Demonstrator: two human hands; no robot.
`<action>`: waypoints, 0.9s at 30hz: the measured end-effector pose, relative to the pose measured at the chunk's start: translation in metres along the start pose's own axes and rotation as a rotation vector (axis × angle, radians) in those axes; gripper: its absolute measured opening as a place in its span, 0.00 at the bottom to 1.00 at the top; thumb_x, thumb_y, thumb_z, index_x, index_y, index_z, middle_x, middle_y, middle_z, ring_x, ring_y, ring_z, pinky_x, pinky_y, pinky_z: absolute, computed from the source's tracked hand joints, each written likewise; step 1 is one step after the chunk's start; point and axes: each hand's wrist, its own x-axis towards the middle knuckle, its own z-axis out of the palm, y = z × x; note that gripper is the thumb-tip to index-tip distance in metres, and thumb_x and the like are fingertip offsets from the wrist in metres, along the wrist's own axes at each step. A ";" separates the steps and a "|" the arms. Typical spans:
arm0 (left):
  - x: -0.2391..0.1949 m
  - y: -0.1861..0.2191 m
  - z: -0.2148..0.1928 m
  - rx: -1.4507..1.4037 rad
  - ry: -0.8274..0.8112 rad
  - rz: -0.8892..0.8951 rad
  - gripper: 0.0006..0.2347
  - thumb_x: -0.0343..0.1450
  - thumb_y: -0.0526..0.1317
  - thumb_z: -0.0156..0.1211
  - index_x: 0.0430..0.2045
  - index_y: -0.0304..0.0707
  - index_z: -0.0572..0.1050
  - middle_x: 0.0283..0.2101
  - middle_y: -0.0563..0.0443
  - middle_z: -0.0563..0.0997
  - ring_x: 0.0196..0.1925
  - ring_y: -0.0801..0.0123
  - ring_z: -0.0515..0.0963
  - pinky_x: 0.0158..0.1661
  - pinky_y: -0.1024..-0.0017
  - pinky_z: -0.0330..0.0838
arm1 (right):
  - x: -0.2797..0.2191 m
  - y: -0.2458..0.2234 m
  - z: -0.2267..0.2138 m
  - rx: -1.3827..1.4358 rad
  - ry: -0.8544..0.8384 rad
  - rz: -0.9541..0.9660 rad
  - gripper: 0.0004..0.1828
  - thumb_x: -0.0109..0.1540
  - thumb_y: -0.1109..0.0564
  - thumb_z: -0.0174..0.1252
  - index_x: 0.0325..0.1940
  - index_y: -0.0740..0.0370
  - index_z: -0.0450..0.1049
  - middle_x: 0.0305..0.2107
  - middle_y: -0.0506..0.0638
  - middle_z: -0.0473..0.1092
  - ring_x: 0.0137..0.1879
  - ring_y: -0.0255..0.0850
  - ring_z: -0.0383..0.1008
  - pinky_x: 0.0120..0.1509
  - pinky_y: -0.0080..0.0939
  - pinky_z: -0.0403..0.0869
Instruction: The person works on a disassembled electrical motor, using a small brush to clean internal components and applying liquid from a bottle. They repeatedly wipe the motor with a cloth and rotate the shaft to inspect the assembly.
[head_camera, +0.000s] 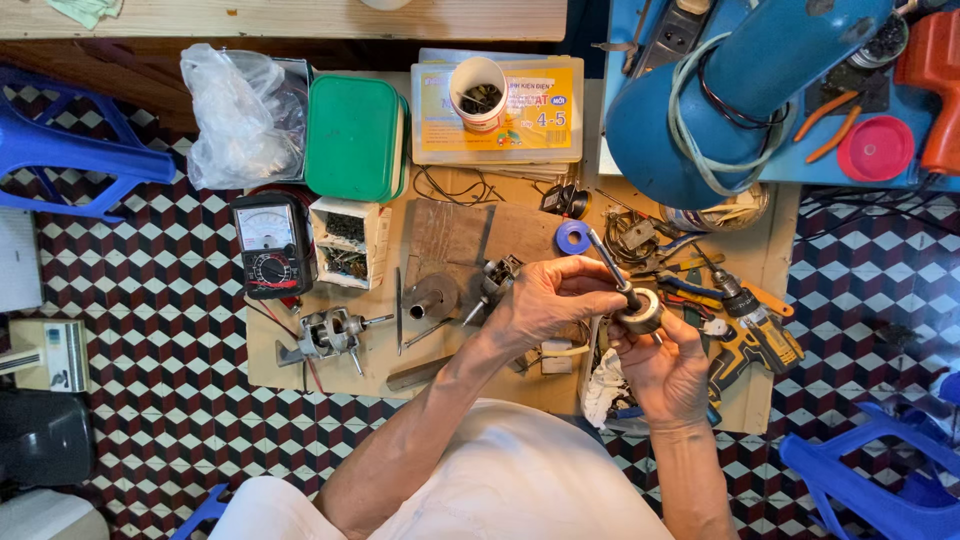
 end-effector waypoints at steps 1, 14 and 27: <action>-0.008 -0.004 -0.003 0.004 0.039 0.009 0.24 0.72 0.39 0.69 0.61 0.28 0.71 0.56 0.33 0.81 0.57 0.61 0.81 0.57 0.67 0.77 | -0.002 -0.001 -0.001 -0.008 0.008 -0.006 0.23 0.65 0.51 0.64 0.58 0.70 0.73 0.48 0.59 0.75 0.51 0.50 0.74 0.59 0.48 0.74; -0.014 -0.098 -0.059 0.521 1.019 -0.250 0.37 0.69 0.60 0.61 0.68 0.34 0.60 0.64 0.30 0.70 0.65 0.46 0.70 0.62 0.55 0.65 | -0.025 0.012 -0.055 -0.007 0.179 -0.003 0.24 0.64 0.52 0.62 0.59 0.70 0.71 0.46 0.59 0.75 0.48 0.51 0.77 0.56 0.47 0.77; 0.004 -0.088 -0.096 0.834 0.514 -0.471 0.55 0.49 0.56 0.78 0.70 0.33 0.53 0.68 0.28 0.62 0.70 0.46 0.64 0.66 0.59 0.62 | -0.038 0.034 -0.067 -0.059 0.178 -0.002 0.20 0.64 0.53 0.60 0.55 0.69 0.72 0.43 0.59 0.76 0.46 0.50 0.78 0.54 0.48 0.78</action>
